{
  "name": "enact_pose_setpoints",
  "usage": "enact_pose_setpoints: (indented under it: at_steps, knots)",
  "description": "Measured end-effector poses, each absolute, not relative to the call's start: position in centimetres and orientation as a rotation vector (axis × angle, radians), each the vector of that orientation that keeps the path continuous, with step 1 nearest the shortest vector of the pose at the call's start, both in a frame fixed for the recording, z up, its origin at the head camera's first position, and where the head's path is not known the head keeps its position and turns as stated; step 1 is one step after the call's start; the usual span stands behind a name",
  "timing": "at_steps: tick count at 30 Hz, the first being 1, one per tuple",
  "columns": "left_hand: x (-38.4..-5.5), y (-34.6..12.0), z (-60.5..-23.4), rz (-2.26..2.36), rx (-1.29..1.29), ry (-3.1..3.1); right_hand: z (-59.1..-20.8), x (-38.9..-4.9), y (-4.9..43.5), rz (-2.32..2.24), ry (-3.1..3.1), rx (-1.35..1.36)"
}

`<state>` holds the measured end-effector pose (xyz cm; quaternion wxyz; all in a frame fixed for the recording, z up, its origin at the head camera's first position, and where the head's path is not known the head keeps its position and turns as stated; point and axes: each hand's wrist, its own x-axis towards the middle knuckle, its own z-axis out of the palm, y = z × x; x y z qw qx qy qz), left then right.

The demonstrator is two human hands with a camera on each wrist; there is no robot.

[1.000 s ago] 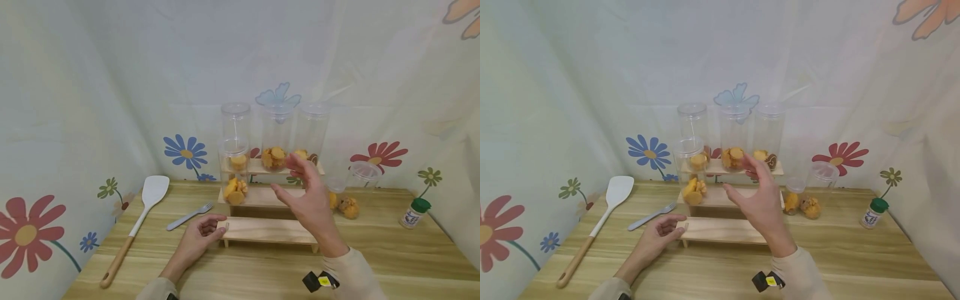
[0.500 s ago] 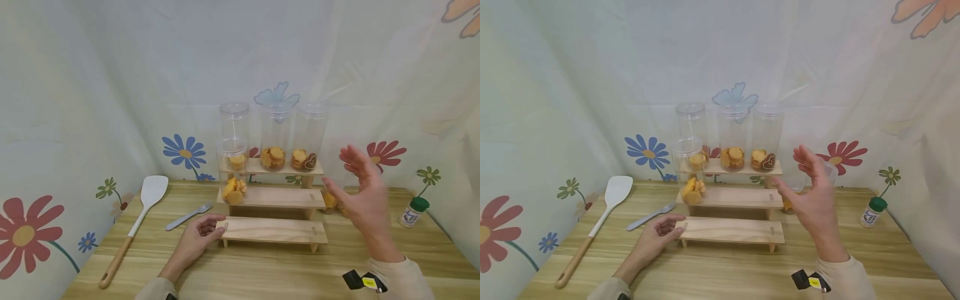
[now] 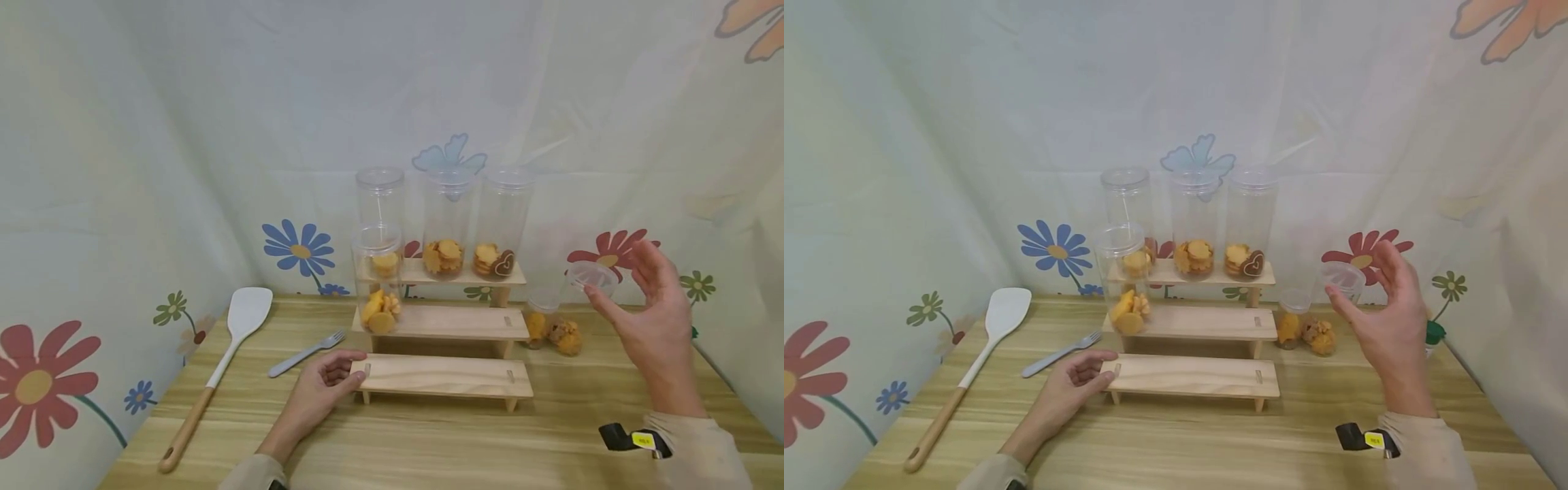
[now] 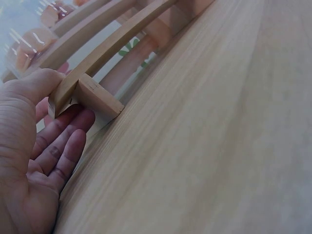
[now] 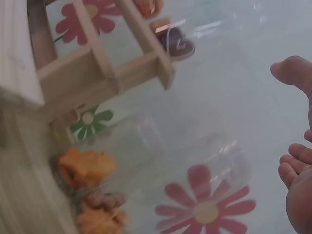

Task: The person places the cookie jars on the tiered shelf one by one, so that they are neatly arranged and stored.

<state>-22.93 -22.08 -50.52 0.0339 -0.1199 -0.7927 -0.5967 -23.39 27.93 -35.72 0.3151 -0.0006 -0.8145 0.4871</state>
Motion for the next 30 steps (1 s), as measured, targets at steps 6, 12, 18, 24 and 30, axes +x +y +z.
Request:
enact_pose_setpoints:
  at_steps: [6,12,18,24,30]
  knots:
    - [-22.7,-22.1,-50.5,-1.827,-0.369,-2.437,-38.4,-24.9,29.9,1.350,-2.252,-0.049]
    - [-22.7,-22.2,-50.6,-1.840,-0.340,-2.442,-41.1,-26.0,30.7,1.401,-2.298,-0.043]
    - [-22.7,-22.1,-50.6,-1.838,-0.352,-2.441,-42.9,-26.9,31.1,1.414,-2.340,-0.054]
    - [-22.9,-22.1,-50.7,-1.823,-0.362,-2.454,-44.5,-27.2,31.2,1.456,-2.388,-0.090]
    - [-23.1,-22.1,-50.7,-1.832,-0.358,-2.439,-45.7,-27.4,31.1,1.450,-2.438,-0.083]
